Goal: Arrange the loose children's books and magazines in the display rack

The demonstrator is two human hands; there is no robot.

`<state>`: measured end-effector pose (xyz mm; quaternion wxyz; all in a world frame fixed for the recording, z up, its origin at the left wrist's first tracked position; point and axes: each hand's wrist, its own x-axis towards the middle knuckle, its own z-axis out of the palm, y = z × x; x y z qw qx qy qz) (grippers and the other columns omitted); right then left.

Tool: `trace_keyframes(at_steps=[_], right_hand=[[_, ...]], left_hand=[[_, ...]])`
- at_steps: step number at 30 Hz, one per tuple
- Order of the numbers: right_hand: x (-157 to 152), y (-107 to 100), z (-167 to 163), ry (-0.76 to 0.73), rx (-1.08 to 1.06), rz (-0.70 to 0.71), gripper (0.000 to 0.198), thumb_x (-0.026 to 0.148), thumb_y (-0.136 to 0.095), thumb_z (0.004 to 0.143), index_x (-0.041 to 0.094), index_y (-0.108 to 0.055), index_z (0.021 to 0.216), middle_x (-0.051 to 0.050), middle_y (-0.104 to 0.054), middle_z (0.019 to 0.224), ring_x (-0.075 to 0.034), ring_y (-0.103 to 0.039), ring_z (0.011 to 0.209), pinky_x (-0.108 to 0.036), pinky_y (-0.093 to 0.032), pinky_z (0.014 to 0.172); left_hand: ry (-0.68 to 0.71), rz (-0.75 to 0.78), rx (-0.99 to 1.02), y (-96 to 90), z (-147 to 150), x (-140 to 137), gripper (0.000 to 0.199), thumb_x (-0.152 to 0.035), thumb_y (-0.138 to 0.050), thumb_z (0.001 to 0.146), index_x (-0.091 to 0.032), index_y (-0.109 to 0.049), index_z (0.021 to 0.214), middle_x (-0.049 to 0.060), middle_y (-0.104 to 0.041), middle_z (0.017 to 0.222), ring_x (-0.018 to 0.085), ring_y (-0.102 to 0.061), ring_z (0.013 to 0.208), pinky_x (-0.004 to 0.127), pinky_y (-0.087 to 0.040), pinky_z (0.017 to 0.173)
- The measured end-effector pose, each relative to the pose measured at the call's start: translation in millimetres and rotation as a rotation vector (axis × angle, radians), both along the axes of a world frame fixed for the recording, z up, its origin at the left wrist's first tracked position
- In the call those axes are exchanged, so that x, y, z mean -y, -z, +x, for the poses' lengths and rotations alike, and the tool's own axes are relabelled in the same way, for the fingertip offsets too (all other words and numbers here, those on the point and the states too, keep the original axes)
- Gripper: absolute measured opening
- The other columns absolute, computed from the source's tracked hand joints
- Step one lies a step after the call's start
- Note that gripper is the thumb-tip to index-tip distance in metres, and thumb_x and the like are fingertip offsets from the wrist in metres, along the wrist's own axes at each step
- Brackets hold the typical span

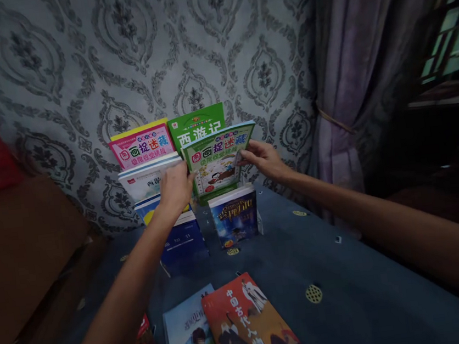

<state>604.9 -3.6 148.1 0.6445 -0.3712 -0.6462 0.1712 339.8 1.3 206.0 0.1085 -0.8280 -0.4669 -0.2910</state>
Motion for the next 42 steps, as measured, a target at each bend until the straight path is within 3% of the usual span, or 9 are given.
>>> trace_keyframes(at_steps=[4,7,10,16,21,23,29,35,42], right_hand=[[-12,1,6,0.084,0.157,-0.072,0.032,0.052,-0.064,0.084,0.022,-0.065,0.096,-0.004,-0.073,0.096,-0.021,-0.067,0.085,-0.036,-0.061,0.073],[-17,0,10,0.334,0.406,-0.131,0.022,0.04,-0.059,0.087,0.02,-0.059,0.078,-0.004,-0.067,0.076,-0.02,-0.063,0.073,-0.033,-0.055,0.067],[-19,2,10,0.508,0.529,-0.137,0.015,0.033,-0.058,0.088,0.02,-0.059,0.081,-0.007,-0.071,0.082,-0.022,-0.065,0.079,-0.033,-0.052,0.073],[-26,5,6,0.488,0.396,-0.084,0.024,0.033,-0.066,0.085,0.019,-0.061,0.104,-0.011,-0.074,0.096,-0.025,-0.069,0.087,-0.037,-0.053,0.078],[-26,-1,3,0.369,0.308,0.054,0.033,0.041,-0.071,0.082,0.021,-0.062,0.106,-0.007,-0.074,0.093,-0.025,-0.067,0.086,-0.039,-0.055,0.08],[-21,-1,0,0.325,0.284,0.078,0.032,0.043,-0.07,0.083,0.021,-0.063,0.105,-0.006,-0.074,0.091,-0.025,-0.067,0.087,-0.04,-0.056,0.081],[-1,1,-12,0.397,0.135,0.2,0.032,0.036,-0.064,0.084,0.022,-0.062,0.113,-0.01,-0.068,0.11,-0.027,-0.066,0.099,-0.039,-0.056,0.078],[0,-6,-22,0.493,-0.002,0.258,0.033,0.044,-0.07,0.081,0.021,-0.058,0.102,-0.008,-0.066,0.096,-0.023,-0.063,0.085,-0.037,-0.054,0.072],[6,-2,-23,0.408,0.006,0.253,0.04,0.056,-0.073,0.079,0.023,-0.06,0.097,-0.002,-0.059,0.082,-0.018,-0.056,0.07,-0.034,-0.049,0.066]], left_hand=[[-0.052,-0.009,-0.059,3.1,-3,-2,0.021,-0.025,-0.052,0.096,-0.017,-0.069,0.106,0.013,-0.076,0.101,0.028,-0.07,0.099,0.034,-0.05,0.083],[-0.08,-0.023,-0.089,5.7,-6,0,0.022,-0.028,-0.05,0.098,-0.017,-0.069,0.098,0.013,-0.076,0.096,0.028,-0.071,0.097,0.035,-0.05,0.083],[-0.069,-0.052,-0.085,12.1,-9,4,0.019,-0.026,-0.05,0.098,-0.017,-0.066,0.1,0.012,-0.076,0.093,0.027,-0.072,0.094,0.033,-0.049,0.081],[-0.039,-0.015,-0.062,15.9,-11,17,0.024,-0.024,-0.046,0.1,-0.019,-0.058,0.12,0.009,-0.074,0.087,0.028,-0.071,0.089,0.035,-0.049,0.075],[-0.016,0.37,-0.088,-12.9,-6,21,0.021,-0.023,-0.047,0.098,-0.018,-0.062,0.113,0.014,-0.068,0.115,0.03,-0.059,0.112,0.039,-0.048,0.088],[-0.013,0.421,-0.104,-26.4,-5,15,0.02,-0.025,-0.053,0.097,-0.018,-0.062,0.113,0.014,-0.066,0.119,0.031,-0.055,0.115,0.041,-0.046,0.094],[0.078,0.226,-0.163,-49.5,-3,-8,0.025,-0.037,-0.051,0.099,-0.018,-0.068,0.102,0.012,-0.071,0.105,0.026,-0.062,0.1,0.036,-0.045,0.086],[0.197,0.046,-0.079,-66.4,-7,-29,0.048,-0.045,-0.035,0.101,-0.018,-0.067,0.077,0.006,-0.066,0.076,0.022,-0.06,0.078,0.03,-0.036,0.07],[0.396,-0.302,-0.15,-88.0,-3,-51,0.044,-0.059,-0.053,0.085,-0.018,-0.067,0.077,0.001,-0.062,0.074,0.017,-0.053,0.07,0.027,-0.035,0.065]])
